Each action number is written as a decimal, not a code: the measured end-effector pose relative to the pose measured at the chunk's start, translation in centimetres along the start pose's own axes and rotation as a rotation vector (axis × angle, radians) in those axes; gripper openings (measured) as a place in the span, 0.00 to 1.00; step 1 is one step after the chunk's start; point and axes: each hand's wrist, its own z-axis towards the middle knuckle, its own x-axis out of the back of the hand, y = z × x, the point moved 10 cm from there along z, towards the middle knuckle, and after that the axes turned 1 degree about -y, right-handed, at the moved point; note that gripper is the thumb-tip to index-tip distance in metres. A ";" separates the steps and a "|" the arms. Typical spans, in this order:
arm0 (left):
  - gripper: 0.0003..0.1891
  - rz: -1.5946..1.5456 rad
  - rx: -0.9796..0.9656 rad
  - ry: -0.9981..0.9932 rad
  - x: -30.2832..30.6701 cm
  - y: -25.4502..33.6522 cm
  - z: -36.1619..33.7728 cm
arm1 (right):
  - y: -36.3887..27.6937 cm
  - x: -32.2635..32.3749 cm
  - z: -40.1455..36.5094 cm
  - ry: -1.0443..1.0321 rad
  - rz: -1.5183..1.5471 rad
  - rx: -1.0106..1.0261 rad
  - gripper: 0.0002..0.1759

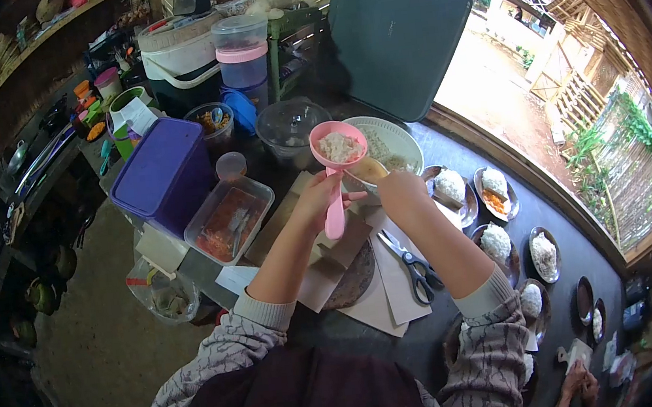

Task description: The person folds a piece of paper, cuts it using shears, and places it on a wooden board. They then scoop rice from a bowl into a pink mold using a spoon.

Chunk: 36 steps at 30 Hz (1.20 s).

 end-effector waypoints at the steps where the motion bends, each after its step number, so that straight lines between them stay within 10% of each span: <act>1: 0.16 -0.008 0.005 0.001 0.0 -0.1 0.0 | 0.0 0.2 -0.1 0.018 0.009 0.003 0.09; 23: 0.17 0.004 -0.026 -0.020 -0.3 0.4 -0.3 | 1.9 1.1 3.0 -0.063 0.201 0.096 0.10; 36: 0.16 0.141 -0.063 0.093 1.7 1.1 0.0 | 8.5 -5.6 2.7 -0.434 1.084 -0.128 0.09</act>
